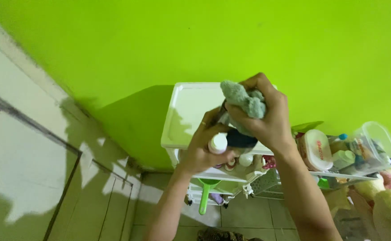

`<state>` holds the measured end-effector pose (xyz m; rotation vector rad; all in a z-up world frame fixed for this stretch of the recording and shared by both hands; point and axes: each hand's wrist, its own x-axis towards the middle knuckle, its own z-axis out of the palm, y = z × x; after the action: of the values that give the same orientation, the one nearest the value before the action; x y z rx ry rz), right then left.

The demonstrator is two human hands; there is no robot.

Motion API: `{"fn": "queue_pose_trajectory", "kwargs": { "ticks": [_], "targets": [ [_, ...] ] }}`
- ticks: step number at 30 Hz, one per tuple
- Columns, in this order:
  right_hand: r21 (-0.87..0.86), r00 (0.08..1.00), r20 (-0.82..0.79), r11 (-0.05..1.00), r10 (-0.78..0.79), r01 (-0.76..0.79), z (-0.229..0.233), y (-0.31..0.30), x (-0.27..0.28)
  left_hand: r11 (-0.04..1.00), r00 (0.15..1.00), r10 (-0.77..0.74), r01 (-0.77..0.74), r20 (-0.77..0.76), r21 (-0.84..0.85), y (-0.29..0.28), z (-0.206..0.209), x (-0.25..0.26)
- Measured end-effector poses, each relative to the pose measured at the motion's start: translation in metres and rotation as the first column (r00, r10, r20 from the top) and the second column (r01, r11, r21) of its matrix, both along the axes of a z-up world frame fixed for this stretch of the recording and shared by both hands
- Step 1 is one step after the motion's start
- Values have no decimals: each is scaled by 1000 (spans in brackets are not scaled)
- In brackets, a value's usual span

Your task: Organizing and wiping down personal care items on a multi-tiered plastic storage rack.

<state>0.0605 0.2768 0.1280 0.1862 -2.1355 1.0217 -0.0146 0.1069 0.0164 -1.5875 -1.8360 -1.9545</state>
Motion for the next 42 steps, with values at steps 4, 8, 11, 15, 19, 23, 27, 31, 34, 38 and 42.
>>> {"fn": "queue_pose_trajectory", "kwargs": {
  "ticks": [4,8,11,15,19,23,27,31,34,38,42],
  "targets": [
    [-210,990,136,978,23,6,-5,32,19,981,976,29,-69,-217,-180,20,-16,22],
    [-626,934,357,747,22,222,-13,62,29,987,993,-119,121,25,-104,31,-13,51],
    [-692,933,359,679,32,243,-21,91,40,971,969,-222,230,104,-65,37,-1,67],
    [-654,942,330,733,54,187,0,110,81,950,964,-259,266,61,-165,54,-18,74],
    [-383,928,351,924,121,24,-2,130,107,911,926,-373,378,60,-163,80,-24,93],
    [-276,795,606,931,-24,239,-27,155,121,771,739,-527,623,419,-130,108,-46,112],
    [-600,729,685,552,-19,579,-63,167,140,738,574,-579,670,579,74,138,-77,136],
    [-866,886,447,189,-121,463,-101,164,168,750,412,-504,644,759,150,173,-117,156],
    [-837,900,290,371,-324,403,-142,170,197,747,310,-498,628,810,219,200,-134,170],
    [-507,850,248,685,-465,523,-158,191,236,776,122,-463,535,878,335,240,-141,184],
    [-574,708,422,437,-567,692,-154,210,264,760,4,-488,493,873,423,273,-160,194]
  ]
}}
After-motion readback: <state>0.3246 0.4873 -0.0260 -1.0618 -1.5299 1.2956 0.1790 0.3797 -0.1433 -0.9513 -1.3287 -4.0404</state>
